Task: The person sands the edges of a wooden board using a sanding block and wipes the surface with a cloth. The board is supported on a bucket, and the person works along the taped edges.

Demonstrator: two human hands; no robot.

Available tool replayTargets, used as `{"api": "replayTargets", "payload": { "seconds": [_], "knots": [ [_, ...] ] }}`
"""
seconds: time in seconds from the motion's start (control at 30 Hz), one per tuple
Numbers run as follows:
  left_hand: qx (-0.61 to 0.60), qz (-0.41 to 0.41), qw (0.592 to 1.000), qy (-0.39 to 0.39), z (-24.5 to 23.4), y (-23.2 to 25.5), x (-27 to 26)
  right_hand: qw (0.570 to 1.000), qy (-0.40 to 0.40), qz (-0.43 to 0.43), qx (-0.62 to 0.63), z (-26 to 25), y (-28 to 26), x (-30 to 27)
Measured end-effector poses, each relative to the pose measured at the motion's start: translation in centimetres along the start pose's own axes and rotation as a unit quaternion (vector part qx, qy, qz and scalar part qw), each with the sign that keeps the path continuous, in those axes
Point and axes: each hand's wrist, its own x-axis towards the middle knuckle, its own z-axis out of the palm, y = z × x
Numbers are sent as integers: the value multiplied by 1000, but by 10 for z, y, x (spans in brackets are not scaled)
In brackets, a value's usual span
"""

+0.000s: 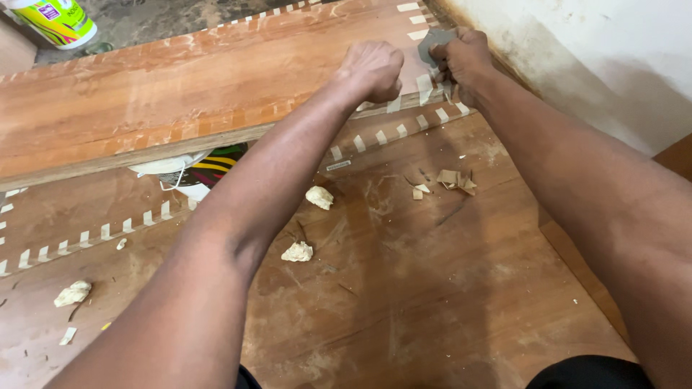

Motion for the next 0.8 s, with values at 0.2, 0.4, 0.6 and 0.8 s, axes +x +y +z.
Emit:
{"api": "replayTargets", "payload": {
  "seconds": [0.2,0.4,0.6,0.8],
  "knots": [
    [-99,-68,985,-122,-26,17,-5,999,-1,-13,38,2,16,19],
    [-93,-36,991,89,-11,35,-35,999,-19,-38,28,0,25,26],
    [-126,-68,970,198,22,75,-78,998,17,-52,-6,5,22,25],
    [37,87,995,43,77,80,-111,998,0,-69,-7,8,28,32]
  ]
}}
